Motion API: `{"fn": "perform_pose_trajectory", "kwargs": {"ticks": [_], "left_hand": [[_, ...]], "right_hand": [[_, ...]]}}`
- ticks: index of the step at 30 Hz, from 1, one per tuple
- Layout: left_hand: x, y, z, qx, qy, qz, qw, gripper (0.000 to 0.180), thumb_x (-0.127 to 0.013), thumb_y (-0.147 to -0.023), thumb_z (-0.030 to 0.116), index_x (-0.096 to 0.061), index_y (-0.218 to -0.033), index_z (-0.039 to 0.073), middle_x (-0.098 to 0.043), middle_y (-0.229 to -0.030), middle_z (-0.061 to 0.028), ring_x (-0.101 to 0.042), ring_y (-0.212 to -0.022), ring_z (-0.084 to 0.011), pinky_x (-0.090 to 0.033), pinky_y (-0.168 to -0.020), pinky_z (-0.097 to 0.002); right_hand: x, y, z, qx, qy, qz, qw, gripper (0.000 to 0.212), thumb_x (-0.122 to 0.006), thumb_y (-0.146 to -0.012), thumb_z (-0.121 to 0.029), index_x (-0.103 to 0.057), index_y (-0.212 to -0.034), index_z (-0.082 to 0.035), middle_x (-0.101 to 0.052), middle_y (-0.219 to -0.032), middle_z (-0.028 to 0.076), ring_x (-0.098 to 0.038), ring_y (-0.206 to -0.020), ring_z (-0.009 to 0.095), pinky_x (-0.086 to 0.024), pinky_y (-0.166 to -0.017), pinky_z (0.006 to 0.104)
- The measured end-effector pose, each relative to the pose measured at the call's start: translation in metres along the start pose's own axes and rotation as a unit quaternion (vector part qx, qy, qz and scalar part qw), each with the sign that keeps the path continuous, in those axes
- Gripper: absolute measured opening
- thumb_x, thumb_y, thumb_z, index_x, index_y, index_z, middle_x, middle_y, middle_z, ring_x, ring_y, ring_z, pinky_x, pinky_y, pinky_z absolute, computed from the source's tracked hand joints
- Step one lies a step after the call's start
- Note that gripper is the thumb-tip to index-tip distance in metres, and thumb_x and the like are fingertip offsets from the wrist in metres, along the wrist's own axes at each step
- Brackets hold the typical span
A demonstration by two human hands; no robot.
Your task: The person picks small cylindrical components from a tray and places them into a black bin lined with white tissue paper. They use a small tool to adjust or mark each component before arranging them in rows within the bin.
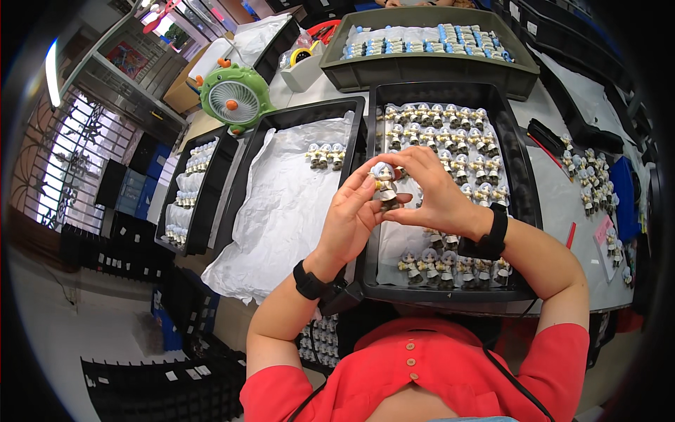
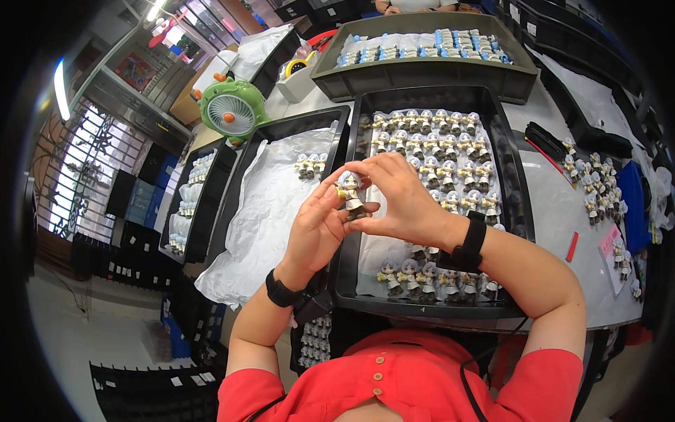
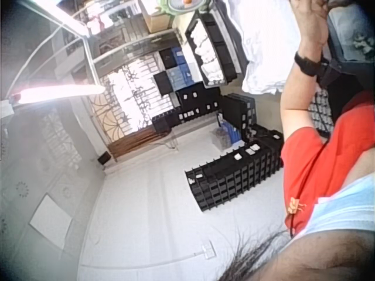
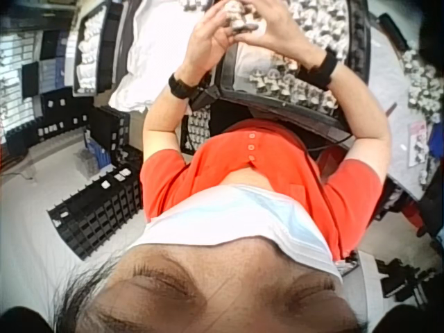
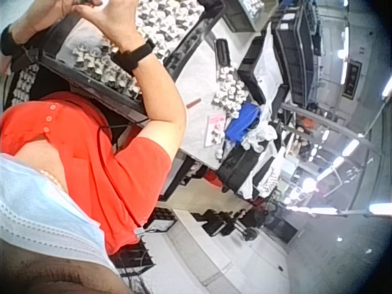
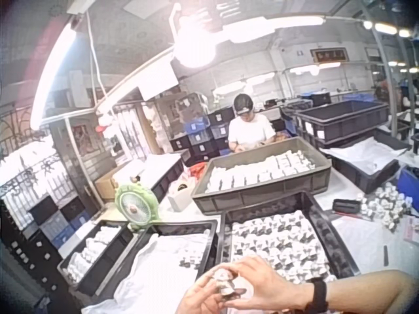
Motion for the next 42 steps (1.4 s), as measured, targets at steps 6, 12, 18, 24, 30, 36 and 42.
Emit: {"fn": "perform_pose_trajectory", "kwargs": {"ticks": [6,12,18,24,30,36,42], "left_hand": [[-0.001,0.001,0.002,-0.008,0.009,-0.003,1.000,0.050,-0.037,-0.097,0.026,-0.023,-0.139,0.003,-0.047,-0.124,-0.0209,-0.059,-0.102,-0.0327,-0.053,-0.079,-0.0371],[0.001,0.002,0.002,-0.003,0.035,0.006,0.999,0.049,-0.042,-0.096,0.023,-0.024,-0.138,0.005,-0.051,-0.121,-0.0153,-0.060,-0.100,-0.0302,-0.053,-0.078,-0.0353],[0.002,0.001,0.002,0.003,0.034,0.027,0.999,0.047,-0.046,-0.095,0.021,-0.026,-0.135,0.004,-0.052,-0.116,-0.0138,-0.061,-0.099,-0.0299,-0.054,-0.078,-0.0356],[0.006,0.000,-0.003,-0.001,0.000,0.060,0.998,0.036,-0.044,-0.096,0.021,-0.030,-0.125,0.004,-0.053,-0.111,-0.0143,-0.062,-0.095,-0.0285,-0.055,-0.075,-0.0365],[0.002,-0.001,-0.005,0.013,0.018,0.048,0.999,0.032,-0.048,-0.095,0.020,-0.037,-0.121,0.005,-0.054,-0.108,-0.0115,-0.062,-0.094,-0.0247,-0.055,-0.075,-0.0338],[-0.004,0.003,-0.012,-0.019,-0.101,0.027,0.994,0.041,-0.061,-0.087,0.009,-0.040,-0.121,0.003,-0.052,-0.112,-0.0090,-0.059,-0.096,-0.0183,-0.054,-0.079,-0.0311],[-0.008,0.002,-0.006,-0.067,-0.108,-0.012,0.992,0.040,-0.061,-0.085,0.005,-0.042,-0.120,0.007,-0.051,-0.117,-0.0074,-0.055,-0.105,-0.0169,-0.049,-0.087,-0.0321]], "right_hand": [[-0.004,0.003,0.006,-0.036,-0.028,-0.009,0.999,0.067,-0.081,-0.060,-0.028,-0.051,-0.116,-0.005,-0.053,-0.097,0.007,-0.047,-0.096,0.025,-0.036,-0.089,0.0368],[-0.003,0.004,0.008,-0.092,-0.067,-0.063,0.992,0.067,-0.079,-0.063,-0.022,-0.049,-0.120,-0.007,-0.050,-0.112,0.010,-0.045,-0.107,0.028,-0.036,-0.094,0.0376],[-0.005,0.005,0.013,-0.112,-0.100,-0.052,0.987,0.063,-0.079,-0.063,-0.023,-0.051,-0.116,-0.005,-0.052,-0.108,0.010,-0.047,-0.107,0.027,-0.036,-0.094,0.0371],[0.000,0.001,0.004,-0.018,-0.018,0.005,1.000,0.063,-0.080,-0.059,-0.022,-0.052,-0.113,-0.006,-0.053,-0.110,0.012,-0.048,-0.106,0.030,-0.038,-0.093,0.0389],[0.000,0.000,-0.007,0.038,0.004,0.028,0.999,0.072,-0.080,-0.058,-0.013,-0.047,-0.122,-0.008,-0.053,-0.110,0.012,-0.048,-0.105,0.030,-0.039,-0.092,0.0390],[-0.016,0.006,-0.017,0.123,-0.054,-0.004,0.991,0.078,-0.076,-0.062,-0.006,-0.040,-0.131,-0.009,-0.052,-0.119,0.012,-0.049,-0.111,0.030,-0.041,-0.093,0.0400],[-0.009,0.004,-0.010,0.069,-0.036,0.029,0.997,0.080,-0.075,-0.062,-0.005,-0.038,-0.133,-0.008,-0.048,-0.124,0.013,-0.046,-0.114,0.030,-0.044,-0.091,0.0384]]}}
Point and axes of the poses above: each hand's wrist, its own y-axis away from the middle knuckle, its own x-axis out of the back of the hand, z = x × y, the point moved 3 cm from there along -y, towards the middle knuckle
